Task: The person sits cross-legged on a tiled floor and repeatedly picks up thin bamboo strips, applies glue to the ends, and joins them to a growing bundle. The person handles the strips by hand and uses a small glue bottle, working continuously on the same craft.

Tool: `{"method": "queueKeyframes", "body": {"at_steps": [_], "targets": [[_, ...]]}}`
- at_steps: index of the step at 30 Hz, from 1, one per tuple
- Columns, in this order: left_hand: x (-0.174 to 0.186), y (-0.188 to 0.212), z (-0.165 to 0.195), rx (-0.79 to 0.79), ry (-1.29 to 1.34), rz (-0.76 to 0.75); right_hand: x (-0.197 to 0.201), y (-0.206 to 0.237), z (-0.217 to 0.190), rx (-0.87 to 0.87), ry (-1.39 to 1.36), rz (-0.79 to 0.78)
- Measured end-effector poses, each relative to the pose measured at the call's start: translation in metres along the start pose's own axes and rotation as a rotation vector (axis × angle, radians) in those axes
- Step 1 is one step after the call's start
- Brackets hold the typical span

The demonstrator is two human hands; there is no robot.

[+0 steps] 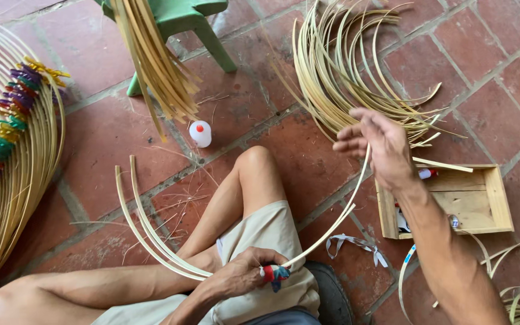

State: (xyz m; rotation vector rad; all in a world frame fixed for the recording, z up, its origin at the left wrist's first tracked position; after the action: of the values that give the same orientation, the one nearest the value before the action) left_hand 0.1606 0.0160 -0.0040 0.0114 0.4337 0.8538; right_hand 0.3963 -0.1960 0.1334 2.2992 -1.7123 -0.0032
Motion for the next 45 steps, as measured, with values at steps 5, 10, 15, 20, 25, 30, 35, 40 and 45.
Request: {"method": "queueKeyframes", "body": {"at_steps": [5, 10, 15, 20, 25, 30, 35, 40, 45], "targets": [[-0.015, -0.017, 0.011, 0.052, -0.023, -0.053, 0.02, 0.046, 0.01, 0.044, -0.264, 0.109], [-0.029, -0.013, 0.029, -0.001, -0.017, -0.102, 0.033, 0.099, 0.022, 0.186, -0.237, 0.199], [-0.023, -0.004, 0.021, 0.132, -0.039, 0.016, -0.021, 0.129, 0.006, 0.234, 0.039, 0.218], [-0.028, 0.002, 0.016, 0.121, -0.01, -0.053, -0.009, 0.099, -0.022, 0.471, 0.131, 0.207], [-0.03, 0.007, 0.02, 0.115, 0.069, -0.067, 0.018, 0.085, 0.016, 0.224, 0.356, 0.098], [-0.052, -0.006, 0.025, 0.138, 0.297, -0.023, -0.01, 0.133, 0.031, 0.255, 0.119, 0.155], [-0.082, -0.021, 0.041, 0.092, 0.424, -0.027, -0.024, 0.167, 0.012, 0.311, 0.094, 0.379], [-0.079, -0.012, 0.093, -0.537, -0.371, 0.062, -0.025, 0.204, -0.011, 0.396, -0.015, 0.454], [-0.049, 0.01, 0.061, -0.278, -0.019, 0.113, -0.048, 0.208, -0.014, 0.531, -0.057, 0.354]]}}
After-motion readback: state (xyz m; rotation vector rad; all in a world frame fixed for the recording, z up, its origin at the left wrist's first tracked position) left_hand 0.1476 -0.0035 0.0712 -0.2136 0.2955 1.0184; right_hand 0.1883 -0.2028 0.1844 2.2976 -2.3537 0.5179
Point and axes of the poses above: each hand's wrist, its own y-axis away from the middle knuckle, its own x-axis out of the back of the hand, z = x × y, the point moved 6 cm from there along -y, towards the middle knuckle, and after that the axes turned 10 degrees about -x, right-handed, at the moved point
